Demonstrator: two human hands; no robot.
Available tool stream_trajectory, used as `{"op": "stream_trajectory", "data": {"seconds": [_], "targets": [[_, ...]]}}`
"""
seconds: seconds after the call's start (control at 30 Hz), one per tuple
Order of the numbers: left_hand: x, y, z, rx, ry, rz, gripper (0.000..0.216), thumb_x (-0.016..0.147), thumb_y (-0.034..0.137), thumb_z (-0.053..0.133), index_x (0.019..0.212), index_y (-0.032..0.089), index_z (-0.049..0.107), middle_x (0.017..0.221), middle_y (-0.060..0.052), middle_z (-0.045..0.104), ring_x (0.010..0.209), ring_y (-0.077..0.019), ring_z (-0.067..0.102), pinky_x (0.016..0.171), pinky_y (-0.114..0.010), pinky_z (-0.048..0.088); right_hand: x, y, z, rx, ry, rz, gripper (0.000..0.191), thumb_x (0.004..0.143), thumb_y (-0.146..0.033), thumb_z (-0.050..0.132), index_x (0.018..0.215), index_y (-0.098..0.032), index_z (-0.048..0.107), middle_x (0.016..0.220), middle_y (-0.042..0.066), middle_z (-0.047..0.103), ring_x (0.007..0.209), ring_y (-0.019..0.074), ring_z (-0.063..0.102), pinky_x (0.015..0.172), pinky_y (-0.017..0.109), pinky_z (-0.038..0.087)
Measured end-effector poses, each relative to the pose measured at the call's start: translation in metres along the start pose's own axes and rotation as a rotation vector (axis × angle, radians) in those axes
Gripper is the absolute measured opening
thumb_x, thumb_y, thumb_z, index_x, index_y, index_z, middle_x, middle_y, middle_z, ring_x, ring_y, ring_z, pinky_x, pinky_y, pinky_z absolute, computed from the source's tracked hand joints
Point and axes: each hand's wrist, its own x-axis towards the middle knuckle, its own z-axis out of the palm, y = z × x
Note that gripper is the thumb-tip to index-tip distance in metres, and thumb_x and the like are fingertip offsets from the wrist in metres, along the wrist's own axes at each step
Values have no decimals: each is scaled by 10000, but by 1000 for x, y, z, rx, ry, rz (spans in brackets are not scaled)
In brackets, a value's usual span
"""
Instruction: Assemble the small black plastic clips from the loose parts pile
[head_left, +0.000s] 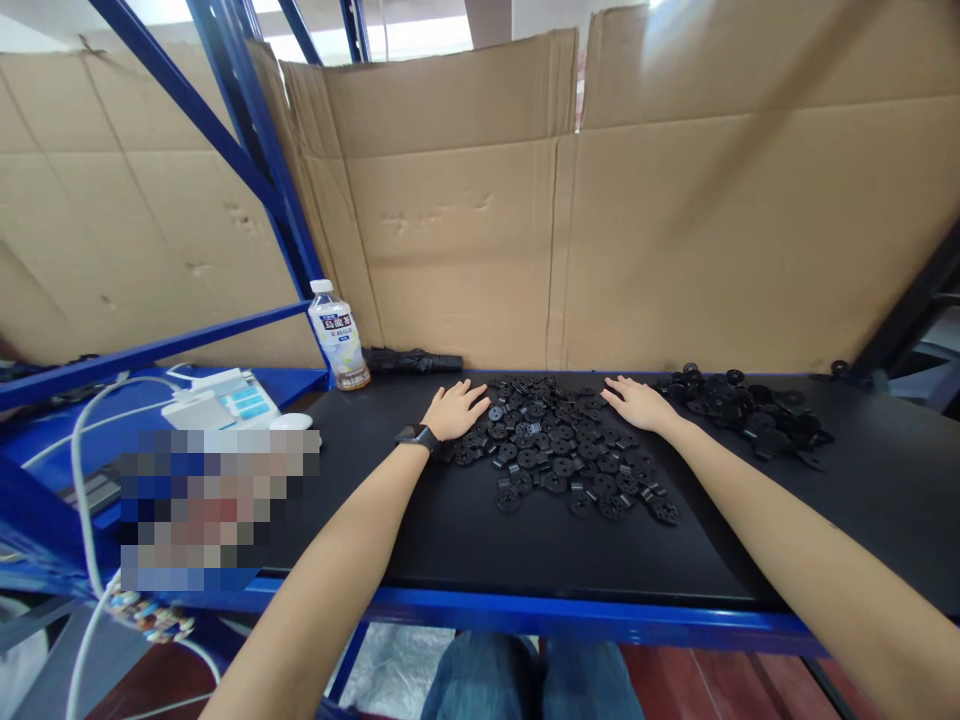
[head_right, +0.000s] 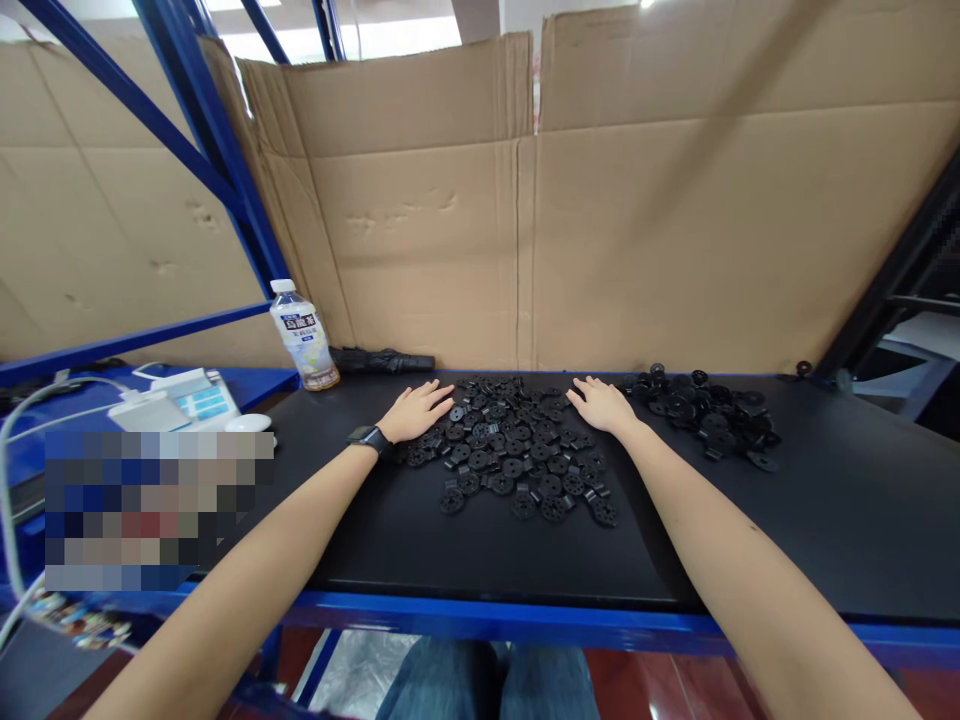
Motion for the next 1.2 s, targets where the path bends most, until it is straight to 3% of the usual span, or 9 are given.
{"op": "stream_trajectory", "data": {"seconds": [0.33,0.47,0.53,0.7,0.83,0.93,1.07,1.2], "targets": [[1,-2,2,-6,7,7,525,923,478,192,1372,244,329,1452,-91,285,1346,-229,220,1070,-479,170,1,-3,-5,120,-43,37,578,906,-424,260,1373,-100,362,1440,155,274,1345,266,214,1080,459,157],[2,-2,3,-9,9,7,510,933,442,177,1373,235,332,1453,-98,281,1345,-233,222,1068,-483,172,-5,1,-23,233,-125,30,557,914,-415,201,1375,-148,367,1428,77,314,1324,218,275,1082,404,213],[2,-3,3,-7,7,7,510,932,444,183,1375,235,328,1453,-102,281,1344,-236,224,1068,-483,174,-17,4,-35,382,-188,-20,604,893,-506,224,1399,-190,318,1441,28,292,1310,199,301,1073,354,255],[2,-4,3,9,12,9,494,929,443,198,1361,256,348,1448,-90,294,1335,-229,250,1065,-475,188,-70,12,-49,569,-249,-100,683,856,-623,184,1436,-263,191,1483,-51,143,1357,196,136,1106,372,131],[2,-4,3,7,28,5,486,927,441,212,1356,262,356,1443,-84,306,1330,-224,264,1065,-472,194,-114,19,-47,544,-207,-171,643,875,-585,189,1445,-303,95,1493,-75,82,1359,200,93,1108,385,113],[2,-3,4,-8,36,6,491,929,435,217,1362,245,351,1443,-102,302,1333,-231,256,1064,-479,187,-134,20,-44,402,-162,-228,645,870,-580,242,1443,-327,84,1494,-67,75,1359,231,68,1109,434,94],[1,-2,3,-24,35,8,491,931,433,214,1360,241,355,1443,-104,300,1340,-234,238,1064,-489,179,-139,15,-43,182,-141,-315,728,850,-592,314,1451,-276,51,1497,-2,104,1365,232,63,1116,443,56],[2,-2,3,-27,34,10,491,931,431,215,1359,237,355,1442,-105,301,1340,-233,238,1063,-491,180,-139,15,-45,189,-121,-424,758,847,-605,302,1447,-270,-18,1503,15,53,1364,236,54,1113,448,88]]}}
